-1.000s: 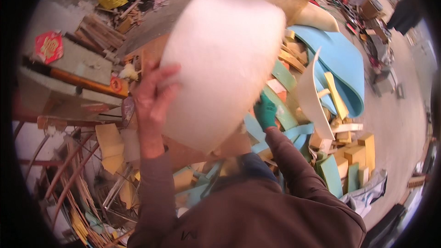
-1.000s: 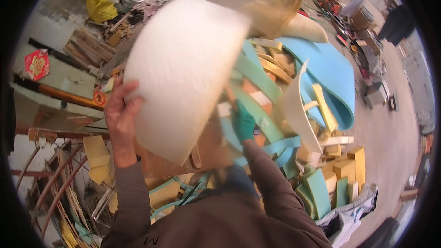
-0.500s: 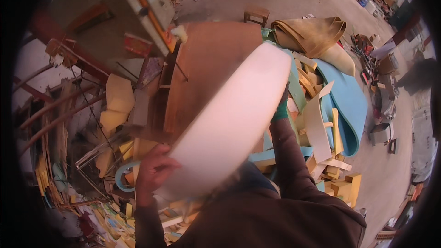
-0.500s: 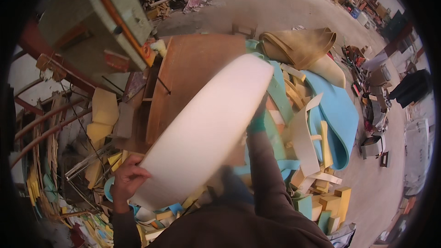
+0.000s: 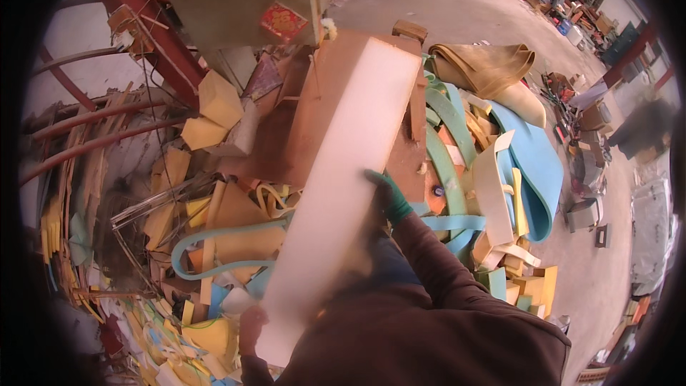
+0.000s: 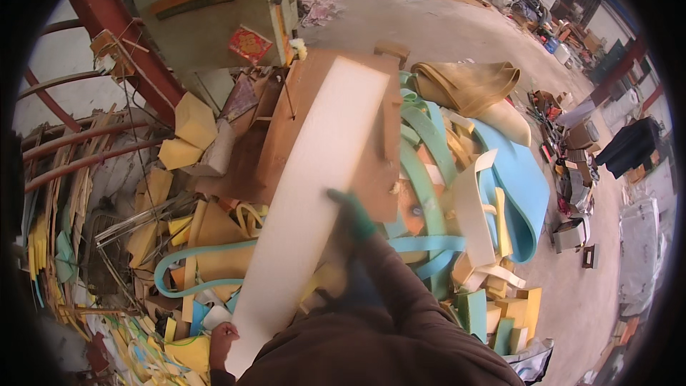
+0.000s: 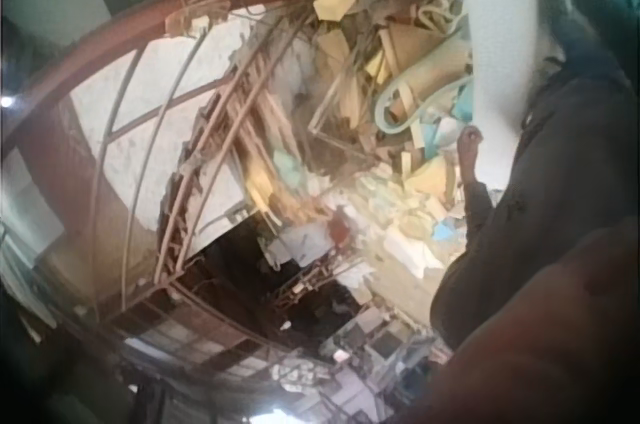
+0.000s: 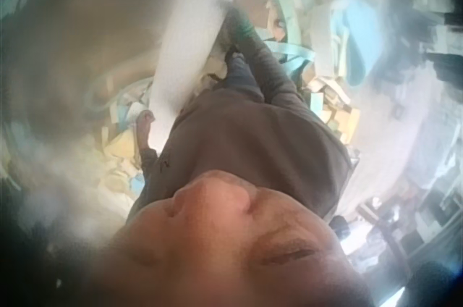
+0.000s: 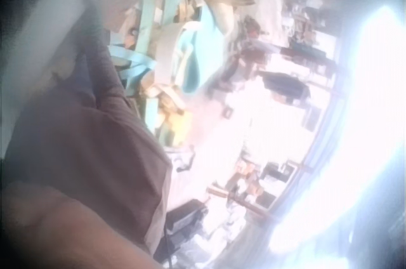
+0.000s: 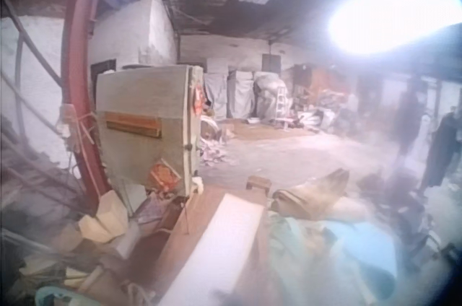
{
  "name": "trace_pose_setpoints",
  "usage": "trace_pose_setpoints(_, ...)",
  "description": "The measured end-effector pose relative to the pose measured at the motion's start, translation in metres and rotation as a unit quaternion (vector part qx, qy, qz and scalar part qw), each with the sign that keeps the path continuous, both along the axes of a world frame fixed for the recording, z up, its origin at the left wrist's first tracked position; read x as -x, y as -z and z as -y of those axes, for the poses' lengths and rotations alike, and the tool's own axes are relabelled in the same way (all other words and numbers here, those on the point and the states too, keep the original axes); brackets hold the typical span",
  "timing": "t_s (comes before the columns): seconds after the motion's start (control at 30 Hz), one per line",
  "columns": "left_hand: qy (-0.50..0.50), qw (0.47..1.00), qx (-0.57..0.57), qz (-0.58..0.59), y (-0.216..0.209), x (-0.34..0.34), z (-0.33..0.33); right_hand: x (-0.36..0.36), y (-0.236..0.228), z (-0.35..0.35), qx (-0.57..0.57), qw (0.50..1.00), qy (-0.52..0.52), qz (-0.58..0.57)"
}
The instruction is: The person rummages through a large pile of mixed materials, moving aside foam and fabric pieces to locate a long white board. They then use a small wooden stick to scrape the surface of the board repeatedly.
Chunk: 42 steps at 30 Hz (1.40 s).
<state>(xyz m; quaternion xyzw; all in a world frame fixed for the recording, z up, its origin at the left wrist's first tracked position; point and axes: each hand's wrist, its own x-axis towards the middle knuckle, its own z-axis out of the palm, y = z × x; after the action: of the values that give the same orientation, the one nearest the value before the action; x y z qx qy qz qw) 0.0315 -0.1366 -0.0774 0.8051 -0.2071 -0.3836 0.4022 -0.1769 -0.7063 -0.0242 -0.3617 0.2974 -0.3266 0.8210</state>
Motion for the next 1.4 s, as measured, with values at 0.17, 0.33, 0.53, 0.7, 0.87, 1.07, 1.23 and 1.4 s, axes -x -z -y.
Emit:
trace_pose_setpoints(0.17,-0.028,0.999,-0.030,0.018,0.047,0.038,-0.076,-0.011,0.001,-0.046,-0.101,0.991,-0.063,-0.062)
trace_pose_setpoints(0.33,-0.087,0.994,-0.060,-0.008,0.039,0.071,-0.109,-0.014,0.060,-0.066,-0.183,0.974,-0.130,-0.016)
trace_pose_setpoints(0.53,-0.140,0.981,-0.123,-0.053,0.002,0.099,-0.122,-0.024,0.115,-0.074,-0.188,0.946,-0.253,-0.077)
trace_pose_setpoints(0.7,-0.146,0.979,-0.141,0.022,-0.011,0.102,-0.122,-0.041,0.137,-0.085,-0.219,0.953,-0.205,-0.046)
trace_pose_setpoints(0.87,-0.130,0.977,-0.134,0.101,-0.019,0.085,-0.111,-0.040,0.136,-0.071,-0.165,0.953,-0.238,-0.086)
trace_pose_setpoints(1.07,-0.163,0.976,-0.137,0.041,-0.045,0.098,-0.086,-0.049,0.109,-0.076,-0.193,0.956,-0.211,-0.062)
trace_pose_setpoints(1.23,-0.153,0.947,-0.062,0.276,-0.086,0.087,-0.078,-0.043,0.072,-0.074,-0.140,0.940,-0.287,-0.123)
trace_pose_setpoints(1.4,-0.157,0.831,-0.053,0.531,-0.195,0.037,-0.094,-0.075,-0.048,-0.103,0.821,0.393,-0.404,-0.095)
